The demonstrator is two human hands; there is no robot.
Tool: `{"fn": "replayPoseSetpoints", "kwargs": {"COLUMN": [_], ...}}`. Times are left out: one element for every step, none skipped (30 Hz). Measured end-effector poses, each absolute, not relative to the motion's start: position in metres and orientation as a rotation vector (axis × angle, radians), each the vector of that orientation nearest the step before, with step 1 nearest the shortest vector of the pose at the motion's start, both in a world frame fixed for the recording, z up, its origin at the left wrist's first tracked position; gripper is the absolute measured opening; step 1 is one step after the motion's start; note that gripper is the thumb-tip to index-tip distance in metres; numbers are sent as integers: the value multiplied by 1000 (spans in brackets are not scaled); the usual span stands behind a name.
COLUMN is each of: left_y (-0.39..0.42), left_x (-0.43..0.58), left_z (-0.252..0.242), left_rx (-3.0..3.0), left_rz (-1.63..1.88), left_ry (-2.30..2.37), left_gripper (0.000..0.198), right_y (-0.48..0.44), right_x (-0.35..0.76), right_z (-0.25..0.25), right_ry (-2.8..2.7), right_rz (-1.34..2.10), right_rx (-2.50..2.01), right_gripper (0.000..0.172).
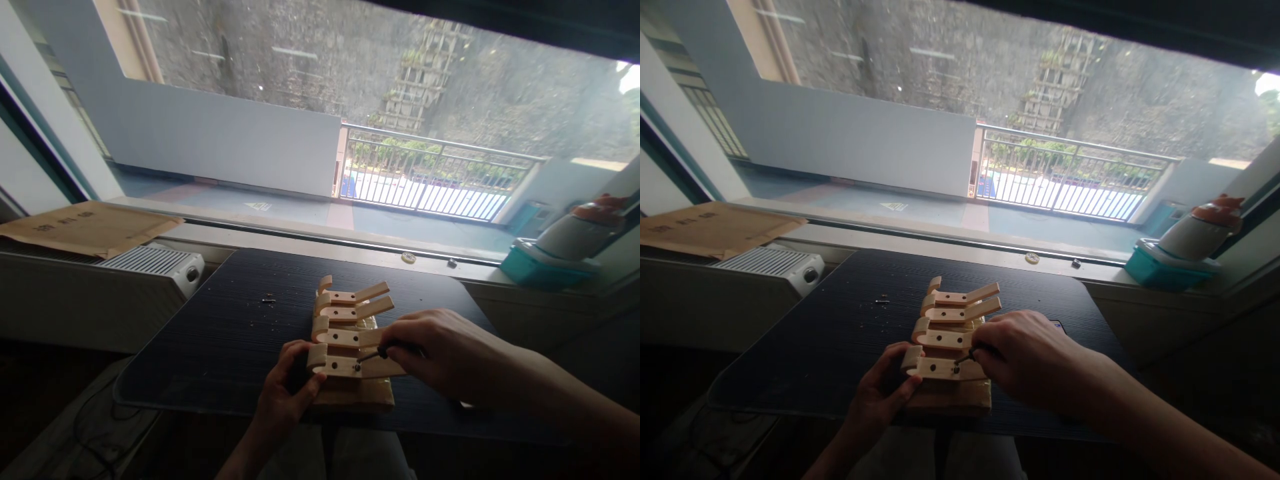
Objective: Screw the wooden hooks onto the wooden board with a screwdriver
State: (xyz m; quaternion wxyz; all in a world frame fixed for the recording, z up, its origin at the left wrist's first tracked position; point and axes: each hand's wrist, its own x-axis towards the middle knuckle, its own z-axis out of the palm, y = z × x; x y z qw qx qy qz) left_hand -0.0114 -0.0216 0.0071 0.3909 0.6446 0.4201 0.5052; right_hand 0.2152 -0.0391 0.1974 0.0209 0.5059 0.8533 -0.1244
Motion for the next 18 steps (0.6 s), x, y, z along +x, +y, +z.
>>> {"fn": "replayPoseSetpoints", "kwargs": {"left_y": [-22,-22,-22,-22,-22,-22,-22,-22,-22,-22,-22,-22,-22,-22,-22,-22,-22,-22], "left_x": [-11,-11,-11,-12,-12,-12,-12,-12,-12,-12,-12,-12,-12,-12,-12,-12,-12,-11], "left_z": [7,7,6,6,6,6,6,6,5,5,4,3,3,3,3,4,5,6], "left_rx": [1639,1639,1639,1639,1638,1639,1638,1637,1633,1628,1624,1620,1614,1608,1599,1589,1577,1567], "left_rz": [1284,1287,1291,1293,1290,1285,1279,1274,1271,1272,1274,1274,1273,1275,1274,1272,1271,1272], "left_ry": [1066,1065,1065,1066,1068,1069,1068,1065,1060,1055,1052,1053,1056,1058,1059,1061,1061,1061], "left_gripper": [30,30,31,31,31,31,31,31,31,32,32,32,32,32,33,33,33,33], "right_y": [-39,-39,-38,-38,-37,-37,-36,-36,-35,-35,-34,-34,-34,-33,-33,-32,-32,-31], "right_x": [214,214,213,212,211,211,210,209,209,208,208,207,207,206,204,203,201,199], "right_z": [200,202,204,205,206,207,207,207,206,206,206,206,206,207,208,209,211,212], "right_ry": [2665,2681,2694,2702,2706,2705,2702,2697,2694,2692,2695,2700,2706,2710,2711,2707,2699,2687], "right_rz": [-373,-365,-363,-360,-356,-348,-336,-324,-311,-301,-295,-293,-292,-293,-293,-292,-288,-283], "right_rx": [1564,1551,1532,1513,1497,1487,1480,1474,1468,1459,1445,1428,1411,1395,1383,1375,1375,1377], "right_gripper": [22,22,22,22,22,22,21,21,20,20,19,19,18,18,17,17,18,19]}}
